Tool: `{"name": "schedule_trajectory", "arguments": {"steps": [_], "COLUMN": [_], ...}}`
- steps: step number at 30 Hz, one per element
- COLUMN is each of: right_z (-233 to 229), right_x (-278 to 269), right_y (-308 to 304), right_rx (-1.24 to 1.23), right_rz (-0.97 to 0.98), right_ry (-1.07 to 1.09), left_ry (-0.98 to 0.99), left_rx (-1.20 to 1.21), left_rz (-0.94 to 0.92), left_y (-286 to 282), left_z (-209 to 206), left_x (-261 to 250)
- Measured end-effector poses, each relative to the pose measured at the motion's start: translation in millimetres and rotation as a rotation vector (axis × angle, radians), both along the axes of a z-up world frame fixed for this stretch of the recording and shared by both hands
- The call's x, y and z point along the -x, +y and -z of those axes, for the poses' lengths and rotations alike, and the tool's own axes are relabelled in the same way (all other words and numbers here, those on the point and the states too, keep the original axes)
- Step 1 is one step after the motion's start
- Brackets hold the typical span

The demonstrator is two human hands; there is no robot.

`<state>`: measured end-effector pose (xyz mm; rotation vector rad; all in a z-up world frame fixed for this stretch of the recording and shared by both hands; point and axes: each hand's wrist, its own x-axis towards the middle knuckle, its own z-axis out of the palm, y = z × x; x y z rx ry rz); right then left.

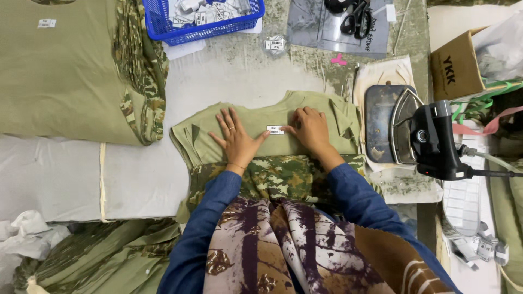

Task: The person irons a stack of olive green t-shirts with camouflage sleeves on a work table. They repeatedly pick up a small white label, place it on the collar area of each shirt, and press it with an iron. After ironing, the person folds the shirt and sets it aside.

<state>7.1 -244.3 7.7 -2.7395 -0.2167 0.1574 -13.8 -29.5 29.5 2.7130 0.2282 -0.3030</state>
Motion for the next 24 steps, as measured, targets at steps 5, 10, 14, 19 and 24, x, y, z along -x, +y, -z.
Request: {"name": "schedule_trajectory", "arguments": {"steps": [5,10,14,19,24], "right_z": [4,-1,-3,-37,-65], "right_x": [-3,-5,-3,4,40], "right_y": [-2,0,3,-42,-238], "right_rx": [0.003,-0.005,0.015,0.012,0.740], "right_rz": [-0.008,-0.004,0.007,0.024,0.697], "right_ry": [0.018,0.023,0.013,0.013,-0.089], "left_ry": [0.016,0.013,0.005,-0.046,-0.001], "left_rx": [0.041,0.025,0.038,-0.028,-0.132], "left_rz": [-0.026,-0.019,-0.040,0.023,-0.073], "left_y": [-1,-2,-11,3,88], "left_z": [-8,-10,-11,-3,-6], "left_x": [0,-1,-1,-5,-19]}}
